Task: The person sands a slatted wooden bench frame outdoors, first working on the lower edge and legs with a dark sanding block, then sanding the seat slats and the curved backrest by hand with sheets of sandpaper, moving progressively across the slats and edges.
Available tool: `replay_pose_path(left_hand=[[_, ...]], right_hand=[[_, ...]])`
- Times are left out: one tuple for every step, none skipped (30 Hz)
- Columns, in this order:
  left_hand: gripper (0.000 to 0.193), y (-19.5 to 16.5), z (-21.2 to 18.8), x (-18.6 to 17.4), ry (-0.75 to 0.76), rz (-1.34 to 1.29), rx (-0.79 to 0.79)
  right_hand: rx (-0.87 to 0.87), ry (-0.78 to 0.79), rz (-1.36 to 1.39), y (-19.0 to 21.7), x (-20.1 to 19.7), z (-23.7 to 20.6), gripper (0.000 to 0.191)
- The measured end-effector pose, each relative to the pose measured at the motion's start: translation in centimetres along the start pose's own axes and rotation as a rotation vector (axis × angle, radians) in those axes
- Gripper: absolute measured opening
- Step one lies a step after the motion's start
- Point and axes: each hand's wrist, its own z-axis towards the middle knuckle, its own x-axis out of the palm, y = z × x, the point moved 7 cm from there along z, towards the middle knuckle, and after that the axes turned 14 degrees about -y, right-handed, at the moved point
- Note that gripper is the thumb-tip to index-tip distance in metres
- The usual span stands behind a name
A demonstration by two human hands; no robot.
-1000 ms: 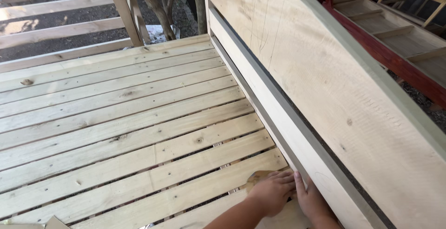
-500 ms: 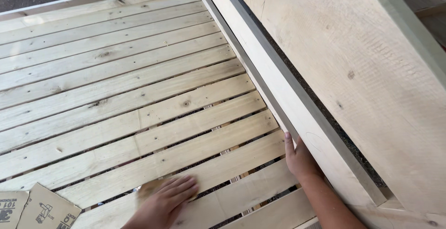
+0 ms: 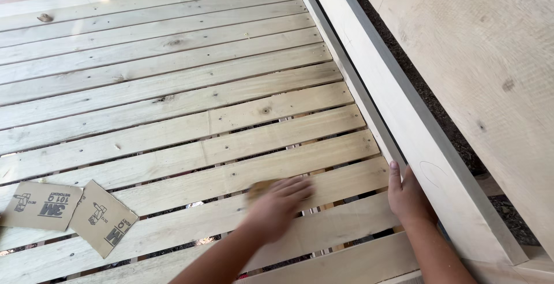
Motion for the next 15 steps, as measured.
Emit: replay_pose_path(left_hand=[[0.048, 2.3, -2.9, -2.2, -0.005, 0.046, -0.067], [0.048, 4.3, -5.6, -4.3, -0.014, 0.118, -0.107], [0.051, 5.9, -7.9, -6.5, -0.018, 0.18, -0.107], [0.053, 7.0, -9.3, -7.5, -0.02, 0.239, -0.107], [0.052, 7.2, -10.0, -7.8, -0.054, 0.236, -0.088], [0.051, 7.2, -10.3, -8.0, -0.092, 0.233, -0.068], [0.05, 6.9, -10.0, -7.7, -0.131, 0.229, -0.05], [0.051, 6.4, -9.4, -6.9, -0.137, 0.252, -0.044], [0.051, 5.8, -8.4, -5.9, -0.14, 0.277, -0.03], [0.052, 5.0, -7.1, -4.8, -0.141, 0.299, -0.015], [0.05, 4.0, -6.0, -4.0, -0.168, 0.272, 0.014], [0.048, 3.0, -4.8, -3.2, -0.194, 0.244, 0.041], [0.046, 2.0, -3.6, -2.4, -0.223, 0.215, 0.068], [0.046, 1.1, -2.4, -1.6, -0.239, 0.208, 0.109], [0.045, 0.3, -1.3, -0.9, -0.254, 0.202, 0.15]], right_hand=[[0.016, 0.019, -0.027, 0.0, 0.0, -0.1, 0.078], [0.032, 0.041, -0.055, -0.1, 0.1, -0.2, 0.078], [0.049, 0.06, -0.066, -0.1, 0.2, -0.2, 0.078], [0.066, 0.08, -0.081, -0.1, 0.2, -0.3, 0.077], [0.083, 0.099, -0.095, -0.1, 0.3, -0.4, 0.078], [0.05, 0.067, -0.097, 0.2, 0.1, -0.3, 0.078], [0.016, 0.037, -0.1, 0.6, -0.2, -0.2, 0.078], [-0.017, 0.006, -0.102, 0.9, -0.4, -0.1, 0.079], [-0.004, 0.009, -0.102, 0.8, -0.4, -0.1, 0.078], [0.009, 0.012, -0.105, 0.8, -0.4, -0.1, 0.077], [0.021, 0.02, -0.109, 0.7, -0.4, -0.2, 0.077], [0.027, 0.029, -0.117, 0.7, -0.4, -0.3, 0.076], [0.032, 0.035, -0.126, 0.7, -0.3, -0.3, 0.075], [0.036, 0.042, -0.133, 0.7, -0.3, -0.4, 0.074], [0.028, 0.031, -0.131, 0.8, -0.4, -0.4, 0.074]])
